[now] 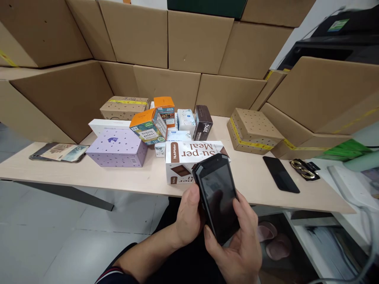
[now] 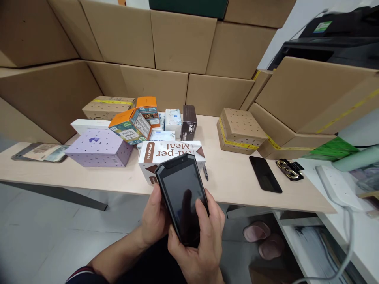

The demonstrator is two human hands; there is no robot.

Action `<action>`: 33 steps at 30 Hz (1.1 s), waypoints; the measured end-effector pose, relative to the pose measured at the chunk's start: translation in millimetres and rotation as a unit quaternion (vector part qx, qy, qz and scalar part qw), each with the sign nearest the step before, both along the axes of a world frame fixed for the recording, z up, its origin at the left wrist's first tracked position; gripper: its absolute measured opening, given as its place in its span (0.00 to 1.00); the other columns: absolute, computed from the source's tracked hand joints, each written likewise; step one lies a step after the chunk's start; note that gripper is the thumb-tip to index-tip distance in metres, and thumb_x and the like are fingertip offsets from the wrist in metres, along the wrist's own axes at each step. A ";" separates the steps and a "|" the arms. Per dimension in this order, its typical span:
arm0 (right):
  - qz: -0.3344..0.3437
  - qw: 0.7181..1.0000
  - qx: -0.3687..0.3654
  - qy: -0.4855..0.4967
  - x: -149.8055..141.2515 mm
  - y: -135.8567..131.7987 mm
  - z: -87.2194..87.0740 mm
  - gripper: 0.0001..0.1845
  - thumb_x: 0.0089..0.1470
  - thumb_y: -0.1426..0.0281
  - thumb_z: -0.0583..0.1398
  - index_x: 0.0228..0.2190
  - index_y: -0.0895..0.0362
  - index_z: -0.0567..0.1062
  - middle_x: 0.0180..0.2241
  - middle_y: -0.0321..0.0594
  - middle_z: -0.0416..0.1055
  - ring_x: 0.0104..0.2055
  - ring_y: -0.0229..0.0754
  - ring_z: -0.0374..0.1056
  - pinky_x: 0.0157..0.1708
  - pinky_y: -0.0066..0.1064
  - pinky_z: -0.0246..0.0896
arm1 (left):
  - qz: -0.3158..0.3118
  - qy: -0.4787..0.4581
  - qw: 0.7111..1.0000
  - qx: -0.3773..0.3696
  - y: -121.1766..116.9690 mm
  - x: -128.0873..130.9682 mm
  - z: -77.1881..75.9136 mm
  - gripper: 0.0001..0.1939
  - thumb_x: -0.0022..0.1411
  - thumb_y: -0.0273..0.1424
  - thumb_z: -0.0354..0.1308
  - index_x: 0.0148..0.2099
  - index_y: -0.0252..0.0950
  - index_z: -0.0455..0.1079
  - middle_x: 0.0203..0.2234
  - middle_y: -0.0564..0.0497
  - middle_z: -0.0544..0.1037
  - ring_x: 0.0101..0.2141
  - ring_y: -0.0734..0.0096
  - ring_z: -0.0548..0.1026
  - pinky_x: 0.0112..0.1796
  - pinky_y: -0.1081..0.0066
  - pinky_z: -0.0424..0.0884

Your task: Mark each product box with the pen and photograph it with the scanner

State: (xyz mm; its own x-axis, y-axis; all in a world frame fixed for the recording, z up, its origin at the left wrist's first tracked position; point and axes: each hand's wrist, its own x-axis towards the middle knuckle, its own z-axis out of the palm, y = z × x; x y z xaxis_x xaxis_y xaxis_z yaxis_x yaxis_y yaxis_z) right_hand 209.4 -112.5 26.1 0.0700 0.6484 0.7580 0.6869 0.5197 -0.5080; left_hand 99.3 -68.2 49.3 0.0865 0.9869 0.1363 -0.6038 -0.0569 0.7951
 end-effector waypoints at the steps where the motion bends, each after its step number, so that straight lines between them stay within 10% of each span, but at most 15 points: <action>1: -0.004 1.000 -0.001 -0.004 -1.0 0.2 1.5 0.46 0.50 0.72 0.68 0.67 0.51 0.59 0.63 0.58 0.62 0.63 0.64 0.63 0.53 0.66 0.67 | 0.001 0.003 1.000 -0.006 -0.4 -0.2 0.3 0.32 0.70 0.56 0.43 0.51 0.36 0.75 0.46 0.44 0.83 0.49 0.54 0.79 0.54 0.54 0.75; 33: -0.014 0.998 0.045 -0.041 -3.8 6.3 10.4 0.46 0.48 0.73 0.70 0.66 0.57 0.63 0.59 0.61 0.67 0.58 0.64 0.68 0.47 0.62 0.72 | -0.038 -0.175 0.982 -0.053 -2.7 2.2 14.0 0.21 0.62 0.48 0.63 0.45 0.36 0.78 0.38 0.47 0.83 0.49 0.52 0.80 0.55 0.56 0.73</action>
